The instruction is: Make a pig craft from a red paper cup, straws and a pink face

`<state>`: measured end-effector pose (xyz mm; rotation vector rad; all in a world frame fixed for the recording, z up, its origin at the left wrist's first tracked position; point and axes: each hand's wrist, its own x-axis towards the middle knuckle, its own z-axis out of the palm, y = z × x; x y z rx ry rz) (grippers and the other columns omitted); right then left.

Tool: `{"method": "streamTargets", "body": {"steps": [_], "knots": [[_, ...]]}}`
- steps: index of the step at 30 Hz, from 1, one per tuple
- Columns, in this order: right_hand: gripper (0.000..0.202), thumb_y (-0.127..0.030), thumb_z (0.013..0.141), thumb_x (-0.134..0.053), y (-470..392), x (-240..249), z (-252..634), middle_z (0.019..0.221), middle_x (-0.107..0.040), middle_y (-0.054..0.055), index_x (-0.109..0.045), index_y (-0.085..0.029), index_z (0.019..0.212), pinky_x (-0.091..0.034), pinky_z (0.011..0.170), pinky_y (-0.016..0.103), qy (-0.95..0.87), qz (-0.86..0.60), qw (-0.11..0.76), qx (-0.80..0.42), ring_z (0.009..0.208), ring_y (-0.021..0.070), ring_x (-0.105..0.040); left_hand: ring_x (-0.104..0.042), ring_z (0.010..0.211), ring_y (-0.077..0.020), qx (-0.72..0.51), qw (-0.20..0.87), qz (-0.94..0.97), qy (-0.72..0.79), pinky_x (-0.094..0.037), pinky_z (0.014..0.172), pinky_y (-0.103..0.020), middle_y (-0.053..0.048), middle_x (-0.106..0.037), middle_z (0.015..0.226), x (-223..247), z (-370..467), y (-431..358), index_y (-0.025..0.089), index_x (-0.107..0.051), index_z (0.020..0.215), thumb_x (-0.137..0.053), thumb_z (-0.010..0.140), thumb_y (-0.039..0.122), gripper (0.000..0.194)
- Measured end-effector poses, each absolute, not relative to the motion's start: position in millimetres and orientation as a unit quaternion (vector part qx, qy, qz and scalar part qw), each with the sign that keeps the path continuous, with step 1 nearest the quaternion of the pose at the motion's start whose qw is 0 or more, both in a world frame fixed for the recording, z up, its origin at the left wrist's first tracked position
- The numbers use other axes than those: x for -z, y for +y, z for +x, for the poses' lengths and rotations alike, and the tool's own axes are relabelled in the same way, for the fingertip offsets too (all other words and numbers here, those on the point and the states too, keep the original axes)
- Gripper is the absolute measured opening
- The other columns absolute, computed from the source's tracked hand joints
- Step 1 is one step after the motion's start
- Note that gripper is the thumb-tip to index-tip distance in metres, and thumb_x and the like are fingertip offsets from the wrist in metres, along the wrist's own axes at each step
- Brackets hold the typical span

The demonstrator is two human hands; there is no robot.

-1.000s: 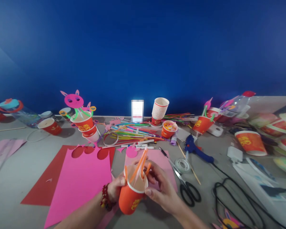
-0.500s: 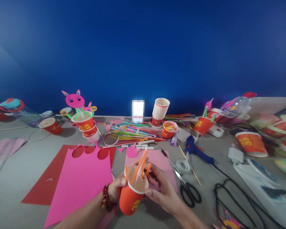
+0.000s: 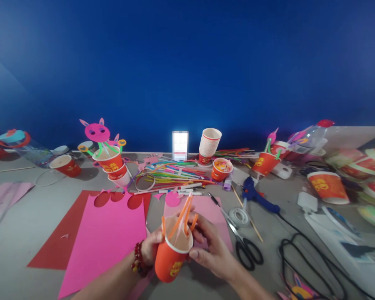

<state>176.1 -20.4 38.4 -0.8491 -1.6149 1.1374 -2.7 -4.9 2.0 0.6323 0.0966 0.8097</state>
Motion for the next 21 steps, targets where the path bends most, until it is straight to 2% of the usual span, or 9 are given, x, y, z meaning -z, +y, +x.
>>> {"method": "streamTargets", "body": {"steps": [10,15,21], "knots": [[0.062,-0.07,0.081,-0.064,-20.5,-40.9,176.4,0.087,-0.065,0.006,-0.065,-0.023,0.122,-0.053,0.078,0.033,-0.67,-0.346,0.473,-0.455,0.079,0.0242,-0.063,-0.071,0.08,-0.0205,-0.383,0.87,0.308,0.041,-0.054,0.065,-0.024,-0.013,-0.076,0.099,-1.4,-3.3,-4.2,0.012,-0.074,0.106,-0.07,0.075,0.053,0.051],[0.062,-0.071,0.08,-0.064,-20.5,-41.4,175.8,0.084,-0.066,0.006,-0.065,-0.024,0.12,-0.054,0.075,0.032,-0.668,-0.355,0.475,-0.45,0.077,0.0241,-0.063,-0.071,0.08,-0.0243,-0.38,0.869,0.309,0.067,-0.054,0.062,-0.026,-0.016,-0.075,0.098,1.3,-3.3,-5.4,0.009,-0.071,0.111,-0.07,0.071,0.057,0.061],[0.062,-0.071,0.081,-0.064,-19.5,-39.1,175.9,0.084,-0.064,0.005,-0.065,-0.023,0.121,-0.053,0.075,0.031,-0.672,-0.349,0.479,-0.445,0.074,0.0221,-0.061,-0.071,0.092,-0.0298,-0.386,0.864,0.311,0.088,-0.055,0.066,-0.03,-0.019,-0.072,0.11,5.0,-3.7,-6.2,0.009,-0.066,0.116,-0.07,0.07,0.058,0.067]]}}
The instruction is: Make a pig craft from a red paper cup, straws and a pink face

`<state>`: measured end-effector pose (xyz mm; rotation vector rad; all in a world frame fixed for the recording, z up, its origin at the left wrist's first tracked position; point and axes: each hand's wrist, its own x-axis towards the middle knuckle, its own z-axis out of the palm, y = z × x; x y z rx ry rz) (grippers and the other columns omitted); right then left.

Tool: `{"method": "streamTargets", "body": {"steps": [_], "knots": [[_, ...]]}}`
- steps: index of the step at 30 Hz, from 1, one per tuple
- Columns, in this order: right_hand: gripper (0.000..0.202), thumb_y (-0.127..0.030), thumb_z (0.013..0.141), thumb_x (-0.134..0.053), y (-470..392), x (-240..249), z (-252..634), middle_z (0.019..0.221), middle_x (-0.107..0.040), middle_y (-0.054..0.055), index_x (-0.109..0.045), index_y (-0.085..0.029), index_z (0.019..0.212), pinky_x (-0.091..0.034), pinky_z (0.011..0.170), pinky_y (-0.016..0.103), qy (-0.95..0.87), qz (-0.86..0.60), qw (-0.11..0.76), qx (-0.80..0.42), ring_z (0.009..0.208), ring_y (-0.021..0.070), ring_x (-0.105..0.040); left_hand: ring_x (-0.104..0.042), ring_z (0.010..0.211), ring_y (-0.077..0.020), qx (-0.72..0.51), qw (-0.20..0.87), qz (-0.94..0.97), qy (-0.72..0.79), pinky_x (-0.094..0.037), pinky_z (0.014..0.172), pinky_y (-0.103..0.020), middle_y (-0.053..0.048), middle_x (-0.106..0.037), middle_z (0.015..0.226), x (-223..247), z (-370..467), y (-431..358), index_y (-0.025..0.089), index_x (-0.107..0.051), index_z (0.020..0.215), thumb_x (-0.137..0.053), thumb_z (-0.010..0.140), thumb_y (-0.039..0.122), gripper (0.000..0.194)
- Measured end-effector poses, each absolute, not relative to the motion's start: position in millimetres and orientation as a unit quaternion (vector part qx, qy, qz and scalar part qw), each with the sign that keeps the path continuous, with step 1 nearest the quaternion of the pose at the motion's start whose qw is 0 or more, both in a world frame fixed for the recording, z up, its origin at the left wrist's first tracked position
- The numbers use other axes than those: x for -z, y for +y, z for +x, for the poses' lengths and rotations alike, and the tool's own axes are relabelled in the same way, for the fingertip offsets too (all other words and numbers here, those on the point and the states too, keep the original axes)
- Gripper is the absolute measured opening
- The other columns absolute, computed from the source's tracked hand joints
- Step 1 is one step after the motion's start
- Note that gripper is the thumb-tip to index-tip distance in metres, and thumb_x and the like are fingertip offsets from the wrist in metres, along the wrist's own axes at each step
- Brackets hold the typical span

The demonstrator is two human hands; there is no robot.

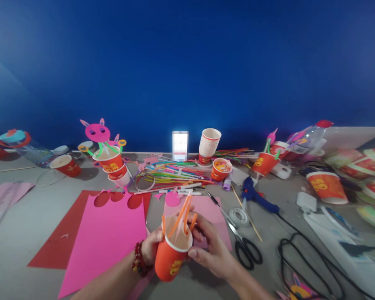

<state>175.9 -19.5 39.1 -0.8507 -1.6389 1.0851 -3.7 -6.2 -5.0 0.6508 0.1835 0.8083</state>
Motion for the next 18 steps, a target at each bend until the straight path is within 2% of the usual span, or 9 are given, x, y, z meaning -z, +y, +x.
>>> {"method": "streamTargets", "body": {"steps": [9,14,18], "knots": [[0.062,-0.068,0.081,-0.065,-21,-36,177,0.083,-0.06,0.003,-0.062,-0.024,0.124,-0.051,0.072,0.03,-0.67,-0.347,0.485,-0.442,0.071,0.0202,-0.057,-0.071,0.089,-0.0276,-0.387,0.858,0.331,0.073,-0.054,0.065,-0.028,-0.017,-0.073,0.105,5,-4,-3,0.009,-0.069,0.112,-0.069,0.072,0.058,0.063],[0.062,-0.067,0.081,-0.067,-21,-32,176,0.079,-0.055,0.002,-0.063,-0.023,0.125,-0.051,0.076,0.031,-0.663,-0.347,0.485,-0.453,0.074,0.0203,-0.055,-0.07,0.091,-0.0272,-0.408,0.844,0.338,0.083,-0.054,0.072,-0.031,-0.017,-0.072,0.109,4,-4,-4,0.01,-0.068,0.115,-0.069,0.074,0.056,0.061],[0.063,-0.065,0.082,-0.066,-21,-27,174,0.078,-0.045,-0.001,-0.059,-0.024,0.13,-0.051,0.06,0.027,-0.591,-0.31,0.479,-0.571,0.065,0.016,-0.049,-0.071,0.085,-0.0251,-0.393,0.862,0.314,0.068,-0.055,0.069,-0.031,-0.017,-0.072,0.111,6,-4,-4,0.013,-0.061,0.128,-0.072,0.072,0.055,0.071]]}}
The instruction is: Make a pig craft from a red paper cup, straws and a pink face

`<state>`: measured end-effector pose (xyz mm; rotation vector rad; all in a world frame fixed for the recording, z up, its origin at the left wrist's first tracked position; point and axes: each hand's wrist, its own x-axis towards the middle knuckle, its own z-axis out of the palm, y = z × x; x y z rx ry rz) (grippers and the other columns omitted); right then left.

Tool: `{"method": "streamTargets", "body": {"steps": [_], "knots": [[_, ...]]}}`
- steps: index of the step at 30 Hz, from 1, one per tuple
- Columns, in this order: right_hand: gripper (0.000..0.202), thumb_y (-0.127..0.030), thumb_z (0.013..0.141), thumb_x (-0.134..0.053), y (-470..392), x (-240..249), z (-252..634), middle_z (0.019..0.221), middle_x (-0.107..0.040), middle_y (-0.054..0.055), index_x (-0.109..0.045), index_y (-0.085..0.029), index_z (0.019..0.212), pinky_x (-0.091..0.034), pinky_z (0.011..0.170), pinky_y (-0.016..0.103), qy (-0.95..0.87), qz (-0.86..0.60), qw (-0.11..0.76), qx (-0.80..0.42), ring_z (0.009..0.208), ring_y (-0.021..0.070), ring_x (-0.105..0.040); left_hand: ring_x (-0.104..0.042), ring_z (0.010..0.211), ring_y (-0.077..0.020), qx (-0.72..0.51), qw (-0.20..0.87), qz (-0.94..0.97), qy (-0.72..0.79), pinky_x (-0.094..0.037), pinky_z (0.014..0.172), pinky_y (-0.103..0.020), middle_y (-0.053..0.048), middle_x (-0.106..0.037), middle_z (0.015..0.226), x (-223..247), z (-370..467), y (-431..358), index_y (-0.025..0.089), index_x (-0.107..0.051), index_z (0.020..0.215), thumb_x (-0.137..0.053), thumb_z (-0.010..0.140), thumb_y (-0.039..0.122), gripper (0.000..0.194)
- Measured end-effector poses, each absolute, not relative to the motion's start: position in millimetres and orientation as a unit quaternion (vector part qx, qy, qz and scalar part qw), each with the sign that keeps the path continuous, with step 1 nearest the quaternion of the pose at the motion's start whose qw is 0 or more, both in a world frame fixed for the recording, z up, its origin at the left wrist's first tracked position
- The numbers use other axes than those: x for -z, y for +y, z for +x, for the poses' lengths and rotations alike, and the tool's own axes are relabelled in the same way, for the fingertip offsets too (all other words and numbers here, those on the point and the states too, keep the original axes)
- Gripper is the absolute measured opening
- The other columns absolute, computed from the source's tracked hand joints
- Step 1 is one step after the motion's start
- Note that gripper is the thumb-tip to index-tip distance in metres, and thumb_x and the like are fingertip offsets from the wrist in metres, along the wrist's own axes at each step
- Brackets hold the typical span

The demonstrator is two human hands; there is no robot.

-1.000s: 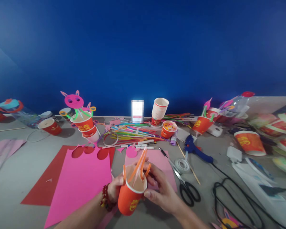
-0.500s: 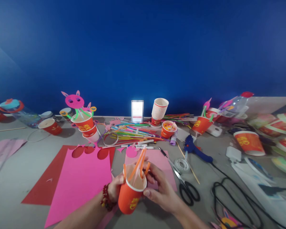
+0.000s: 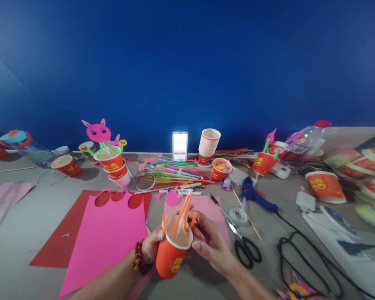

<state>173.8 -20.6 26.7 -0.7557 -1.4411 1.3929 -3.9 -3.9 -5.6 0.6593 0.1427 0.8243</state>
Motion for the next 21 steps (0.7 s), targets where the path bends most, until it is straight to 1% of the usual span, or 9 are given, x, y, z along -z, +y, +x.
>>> {"method": "streamTargets", "body": {"steps": [2,4,6,9,12,15,17,21], "knots": [[0.06,-0.063,0.083,-0.067,-20,-27,173,0.078,-0.042,-0.002,-0.059,-0.024,0.128,-0.05,0.055,0.026,-0.565,-0.312,0.475,-0.599,0.063,0.0147,-0.046,-0.071,0.085,-0.0255,-0.39,0.863,0.312,0.073,-0.056,0.069,-0.031,-0.017,-0.072,0.11,4,-3,-4,0.013,-0.059,0.13,-0.074,0.071,0.055,0.074],[0.052,-0.06,0.085,-0.066,-18,-31,174,0.079,-0.043,-0.001,-0.062,-0.022,0.121,-0.05,0.06,0.027,-0.578,-0.329,0.473,-0.578,0.066,0.0156,-0.046,-0.071,0.087,-0.0273,-0.396,0.855,0.321,0.091,-0.056,0.07,-0.033,-0.017,-0.072,0.109,1,-3,-3,0.013,-0.058,0.13,-0.074,0.07,0.057,0.076],[0.049,-0.06,0.088,-0.063,-16,-37,175,0.08,-0.046,0.001,-0.065,-0.021,0.116,-0.051,0.066,0.03,-0.609,-0.342,0.473,-0.537,0.07,0.0171,-0.047,-0.071,0.086,-0.0278,-0.404,0.849,0.324,0.108,-0.056,0.07,-0.034,-0.017,-0.072,0.108,-2,-2,-3,0.013,-0.059,0.127,-0.074,0.07,0.058,0.075],[0.05,-0.062,0.089,-0.059,-14,-44,176,0.084,-0.055,0.005,-0.067,-0.021,0.118,-0.051,0.074,0.033,-0.643,-0.351,0.471,-0.491,0.075,0.0205,-0.052,-0.071,0.085,-0.0268,-0.413,0.841,0.328,0.121,-0.056,0.071,-0.033,-0.015,-0.073,0.106,-7,-2,-2,0.014,-0.06,0.126,-0.077,0.069,0.054,0.072],[0.04,-0.054,0.095,-0.054,-15,-46,177,0.095,-0.064,0.009,-0.069,-0.024,0.118,-0.053,0.084,0.037,-0.647,-0.354,0.474,-0.481,0.086,0.0251,-0.06,-0.07,0.084,-0.0254,-0.418,0.836,0.336,0.119,-0.057,0.071,-0.034,-0.013,-0.073,0.106,-8,-2,-2,0.016,-0.058,0.131,-0.078,0.068,0.051,0.074],[0.035,-0.045,0.099,-0.046,-16,-46,177,0.108,-0.067,0.009,-0.07,-0.027,0.119,-0.057,0.079,0.034,-0.628,-0.345,0.489,-0.498,0.087,0.025,-0.066,-0.069,0.079,-0.024,-0.422,0.836,0.335,0.108,-0.057,0.068,-0.034,-0.013,-0.073,0.104,-5,-4,-1,0.016,-0.058,0.132,-0.077,0.068,0.053,0.076],[0.033,-0.041,0.098,-0.049,-16,-47,177,0.109,-0.069,0.009,-0.07,-0.026,0.119,-0.058,0.078,0.033,-0.629,-0.337,0.487,-0.502,0.088,0.0246,-0.067,-0.07,0.076,-0.0242,-0.422,0.835,0.338,0.102,-0.056,0.067,-0.034,-0.014,-0.073,0.102,0,-5,-1,0.014,-0.06,0.129,-0.075,0.069,0.056,0.074],[0.03,-0.036,0.095,-0.054,-13,-50,176,0.107,-0.069,0.011,-0.07,-0.022,0.116,-0.053,0.093,0.038,-0.67,-0.32,0.48,-0.468,0.099,0.0266,-0.066,-0.07,0.073,-0.0255,-0.41,0.844,0.333,0.093,-0.055,0.067,-0.035,-0.019,-0.073,0.105,9,-7,-1,0.011,-0.061,0.128,-0.069,0.072,0.059,0.074]]}}
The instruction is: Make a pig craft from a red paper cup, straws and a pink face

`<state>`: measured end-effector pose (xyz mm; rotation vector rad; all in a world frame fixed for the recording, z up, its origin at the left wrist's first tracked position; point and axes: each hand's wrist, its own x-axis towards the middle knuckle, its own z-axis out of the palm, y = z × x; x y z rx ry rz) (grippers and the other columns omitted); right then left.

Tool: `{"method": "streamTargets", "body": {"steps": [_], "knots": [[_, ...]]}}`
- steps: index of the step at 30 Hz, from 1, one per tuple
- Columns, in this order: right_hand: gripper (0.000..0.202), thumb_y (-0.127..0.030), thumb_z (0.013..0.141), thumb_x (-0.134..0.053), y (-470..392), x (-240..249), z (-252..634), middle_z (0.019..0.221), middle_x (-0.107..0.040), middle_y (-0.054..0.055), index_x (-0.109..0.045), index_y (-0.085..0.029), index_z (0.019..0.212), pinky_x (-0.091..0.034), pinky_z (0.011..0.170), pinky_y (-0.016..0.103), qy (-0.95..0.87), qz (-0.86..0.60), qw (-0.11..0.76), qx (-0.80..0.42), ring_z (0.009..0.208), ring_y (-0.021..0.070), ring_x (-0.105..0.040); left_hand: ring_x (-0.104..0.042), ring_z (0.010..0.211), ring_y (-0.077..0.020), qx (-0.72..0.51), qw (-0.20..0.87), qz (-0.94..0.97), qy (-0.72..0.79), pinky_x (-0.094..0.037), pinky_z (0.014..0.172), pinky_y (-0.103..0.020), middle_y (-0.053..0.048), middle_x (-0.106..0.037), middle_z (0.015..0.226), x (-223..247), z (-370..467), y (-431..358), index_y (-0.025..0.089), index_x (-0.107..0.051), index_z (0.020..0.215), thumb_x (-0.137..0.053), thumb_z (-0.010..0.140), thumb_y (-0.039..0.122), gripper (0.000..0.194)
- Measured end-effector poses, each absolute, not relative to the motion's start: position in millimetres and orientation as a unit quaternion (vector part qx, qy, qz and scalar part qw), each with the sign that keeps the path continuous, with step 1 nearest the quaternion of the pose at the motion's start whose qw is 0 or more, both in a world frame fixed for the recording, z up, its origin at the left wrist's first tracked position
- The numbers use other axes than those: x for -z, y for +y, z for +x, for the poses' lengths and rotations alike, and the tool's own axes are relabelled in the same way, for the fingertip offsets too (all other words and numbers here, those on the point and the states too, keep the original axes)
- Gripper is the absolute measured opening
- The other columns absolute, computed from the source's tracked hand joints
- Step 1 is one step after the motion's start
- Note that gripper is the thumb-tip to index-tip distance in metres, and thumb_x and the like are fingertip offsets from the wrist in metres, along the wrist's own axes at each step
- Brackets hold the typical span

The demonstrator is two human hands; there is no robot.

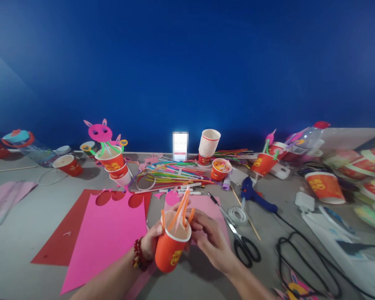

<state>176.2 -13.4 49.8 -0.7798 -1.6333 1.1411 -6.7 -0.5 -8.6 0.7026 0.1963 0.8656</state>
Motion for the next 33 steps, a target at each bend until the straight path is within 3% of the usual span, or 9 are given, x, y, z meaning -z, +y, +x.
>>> {"method": "streamTargets", "body": {"steps": [6,11,15,25,33], "knots": [[0.024,-0.026,0.093,-0.054,-15,-43,173,0.103,-0.071,0.011,-0.072,-0.022,0.108,-0.056,0.09,0.039,-0.675,-0.327,0.51,-0.422,0.101,0.0277,-0.067,-0.068,0.066,-0.0232,-0.406,0.856,0.317,0.052,-0.051,0.064,-0.033,-0.014,-0.075,0.087,7,-1,0,0.011,-0.054,0.137,-0.066,0.074,0.06,0.081],[0.028,-0.011,0.084,-0.05,-17,-42,172,0.091,-0.072,0.007,-0.072,-0.022,0.098,-0.057,0.084,0.034,-0.688,-0.337,0.526,-0.368,0.079,0.021,-0.069,-0.068,0.066,-0.022,-0.381,0.869,0.314,0.033,-0.05,0.059,-0.031,-0.018,-0.073,0.107,12,-1,1,0.012,-0.037,0.15,-0.067,0.07,0.061,0.099],[0.036,-0.006,0.079,-0.05,-17,-41,172,0.09,-0.074,0.006,-0.073,-0.023,0.101,-0.058,0.081,0.032,-0.693,-0.338,0.541,-0.335,0.081,0.0204,-0.071,-0.07,0.066,-0.024,-0.37,0.873,0.318,0.026,-0.049,0.058,-0.03,-0.013,-0.075,0.092,23,-5,1,0.012,-0.029,0.153,-0.066,0.071,0.062,0.103],[0.031,-0.007,0.083,-0.053,-15,-35,172,0.103,-0.073,0.009,-0.072,-0.023,0.102,-0.058,0.08,0.031,-0.671,-0.327,0.554,-0.369,0.096,0.0225,-0.071,-0.069,0.064,-0.0233,-0.389,0.854,0.339,0.073,-0.054,0.057,-0.031,-0.011,-0.074,0.082,2,-3,-1,0.012,-0.052,0.137,-0.073,0.071,0.06,0.084],[0.013,-0.021,0.089,-0.056,-16,-43,173,0.11,-0.066,0.012,-0.069,-0.023,0.093,-0.055,0.083,0.038,-0.637,-0.319,0.542,-0.445,0.107,0.0285,-0.063,-0.071,0.072,-0.0229,-0.395,0.845,0.35,0.093,-0.058,0.062,-0.032,-0.013,-0.073,0.099,-11,-5,-3,0.019,-0.036,0.148,-0.074,0.074,0.053,0.09]]}}
